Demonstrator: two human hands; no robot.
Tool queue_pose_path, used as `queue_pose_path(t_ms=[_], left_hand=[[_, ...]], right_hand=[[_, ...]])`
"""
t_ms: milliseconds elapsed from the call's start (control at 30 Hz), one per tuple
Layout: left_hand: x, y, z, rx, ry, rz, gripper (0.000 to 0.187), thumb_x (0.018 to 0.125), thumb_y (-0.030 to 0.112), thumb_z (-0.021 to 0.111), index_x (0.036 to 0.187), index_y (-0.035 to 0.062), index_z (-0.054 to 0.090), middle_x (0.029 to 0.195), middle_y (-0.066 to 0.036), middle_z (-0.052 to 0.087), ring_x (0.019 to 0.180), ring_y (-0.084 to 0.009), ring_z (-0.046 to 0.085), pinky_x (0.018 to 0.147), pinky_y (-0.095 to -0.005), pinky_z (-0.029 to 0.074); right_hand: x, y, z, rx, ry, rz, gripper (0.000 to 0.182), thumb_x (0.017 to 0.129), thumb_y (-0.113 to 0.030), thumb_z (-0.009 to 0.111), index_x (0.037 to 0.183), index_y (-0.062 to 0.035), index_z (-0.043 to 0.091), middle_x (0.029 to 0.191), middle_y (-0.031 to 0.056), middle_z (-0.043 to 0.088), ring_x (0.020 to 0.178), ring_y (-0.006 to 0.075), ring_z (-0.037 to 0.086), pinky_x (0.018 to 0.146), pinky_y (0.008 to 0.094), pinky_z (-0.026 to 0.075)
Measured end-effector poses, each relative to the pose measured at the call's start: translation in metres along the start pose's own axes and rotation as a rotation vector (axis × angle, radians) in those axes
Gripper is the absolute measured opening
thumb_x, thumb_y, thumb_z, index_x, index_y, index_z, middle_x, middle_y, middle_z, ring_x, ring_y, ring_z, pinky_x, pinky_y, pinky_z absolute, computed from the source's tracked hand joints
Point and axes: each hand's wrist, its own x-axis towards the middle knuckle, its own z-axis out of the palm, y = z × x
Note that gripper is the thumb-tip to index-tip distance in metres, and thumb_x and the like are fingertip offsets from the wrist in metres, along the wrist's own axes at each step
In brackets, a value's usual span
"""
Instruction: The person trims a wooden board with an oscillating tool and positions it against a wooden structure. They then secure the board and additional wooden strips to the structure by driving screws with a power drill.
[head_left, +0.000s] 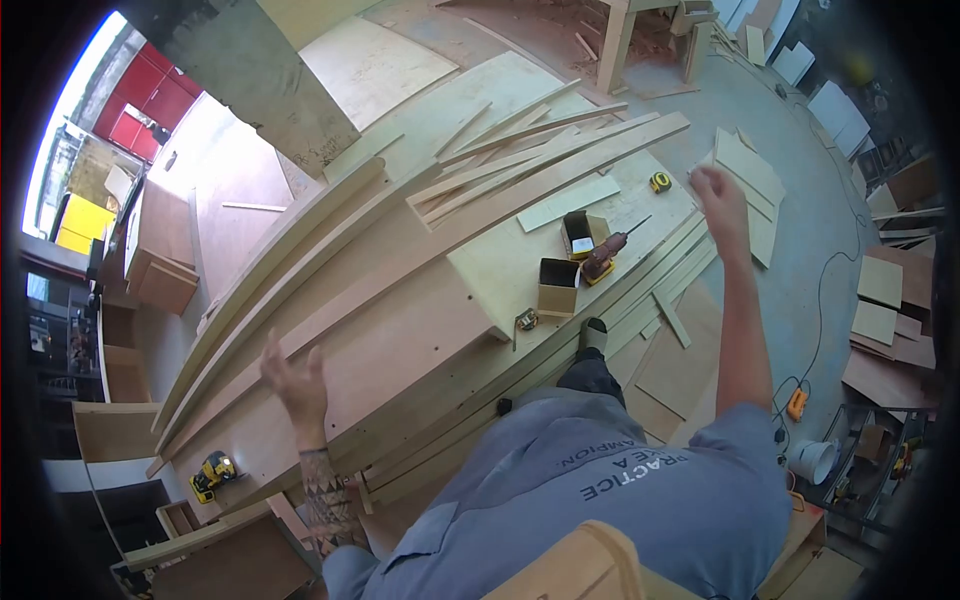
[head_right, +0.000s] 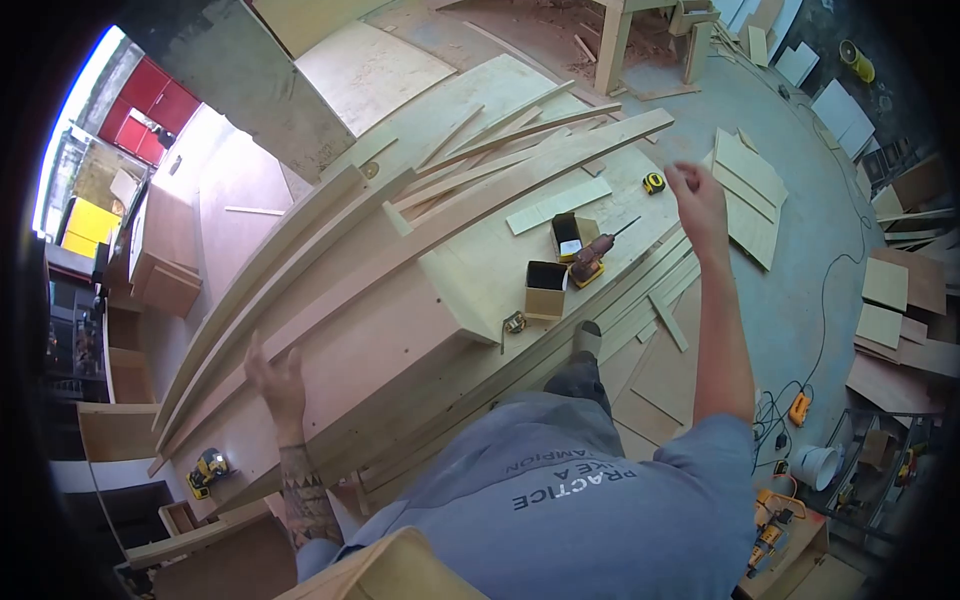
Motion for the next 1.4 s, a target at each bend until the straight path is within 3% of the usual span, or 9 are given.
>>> queue_pose_path(t_ms=[300,500,800,1067,1167,1233,1267,1333,1400], left_hand=[[0.084,0.123,0.1,0.085,-0.395,0.227,0.073,0.096,0.05,0.077,0.149,0.0056,0.056,0.144,-0.022,0.054,0.135,-0.0417,0.051,0.115,-0.0534,0.044],[0.07,0.118,0.093,0.075,-0.39,0.074,0.058,0.098,0.052,0.073,0.125,0.0024,0.06,0.124,-0.022,0.06,0.124,-0.0444,0.055,0.107,-0.0523,0.046],[0.074,0.119,0.088,0.25,-0.363,-0.116,0.061,0.104,0.048,0.068,0.146,0.0053,0.057,0.145,-0.024,0.057,0.138,-0.046,0.05,0.118,-0.0556,0.039],[0.125,0.164,0.159,0.245,-0.147,-0.274,0.077,0.104,0.043,0.069,0.168,0.013,0.039,0.165,-0.03,0.038,0.156,-0.0468,0.033,0.128,-0.056,0.031],[0.136,0.181,0.176,0.374,-0.145,-0.42,0.077,0.105,0.044,0.068,0.17,0.0176,0.036,0.171,-0.028,0.029,0.159,-0.048,0.025,0.129,-0.0584,0.027],[0.131,0.178,0.174,0.312,-0.138,-0.435,0.076,0.105,0.044,0.067,0.171,0.0211,0.035,0.174,-0.028,0.023,0.16,-0.0486,0.022,0.129,-0.0588,0.026],[0.132,0.179,0.173,0.314,-0.144,-0.44,0.076,0.105,0.044,0.067,0.171,0.0211,0.035,0.174,-0.028,0.023,0.16,-0.0486,0.022,0.129,-0.0588,0.026],[0.133,0.184,0.17,0.332,-0.167,-0.441,0.075,0.105,0.041,0.066,0.17,0.0203,0.036,0.173,-0.028,0.024,0.16,-0.0486,0.023,0.13,-0.0578,0.026],[0.132,0.181,0.169,0.322,-0.173,-0.406,0.074,0.105,0.039,0.066,0.17,0.019,0.036,0.173,-0.028,0.024,0.16,-0.0485,0.023,0.13,-0.0574,0.026]], right_hand=[[0.05,0.068,0.104,0.593,-0.279,0.518,0.086,0.102,-0.057,0.073,0.158,-0.001,0.039,0.124,0.0159,0.071,0.105,0.0224,0.071,0.091,0.0375,0.058],[0.099,0.059,0.169,1.001,-0.298,0.432,0.037,0.11,-0.035,0.065,0.119,-0.0021,0.05,0.119,0.0211,0.068,0.076,0.0314,0.08,0.068,0.0392,0.07],[0.133,0.025,0.221,0.969,-0.445,0.495,0.031,0.103,-0.021,0.067,0.12,0.002,0.054,0.101,0.0204,0.074,0.074,0.032,0.079,0.068,0.0404,0.07],[0.157,0.131,0.189,1.254,-0.929,0.373,0.035,0.105,-0.033,0.062,0.124,-0.0036,0.061,0.105,0.0133,0.077,0.096,0.024,0.077,0.089,0.041,0.063],[0.186,0.188,0.203,0.693,-1.054,0.601,0.03,0.107,-0.03,0.058,0.121,-0.0044,0.066,0.105,0.0132,0.077,0.102,0.0235,0.075,0.093,0.0395,0.06],[0.204,0.236,0.233,-0.061,-1.053,0.344,0.033,0.107,-0.034,0.06,0.117,-0.0041,0.069,0.11,0.0134,0.077,0.104,0.0275,0.074,0.098,0.0416,0.057],[0.208,0.271,0.257,-0.064,-1.06,0.348,0.033,0.107,-0.034,0.06,0.117,-0.0041,0.069,0.11,0.0134,0.077,0.104,0.0275,0.074,0.098,0.0416,0.057],[0.218,0.338,0.309,-0.105,-0.687,-0.535,0.034,0.105,-0.034,0.065,0.115,-0.0019,0.071,0.11,0.0169,0.078,0.102,0.0348,0.074,0.097,0.0446,0.056],[0.244,0.347,0.345,-0.122,-0.915,-0.564,0.037,0.1,-0.036,0.071,0.113,-0.0016,0.073,0.114,0.0229,0.077,0.107,0.0414,0.073,0.097,0.0498,0.055]])
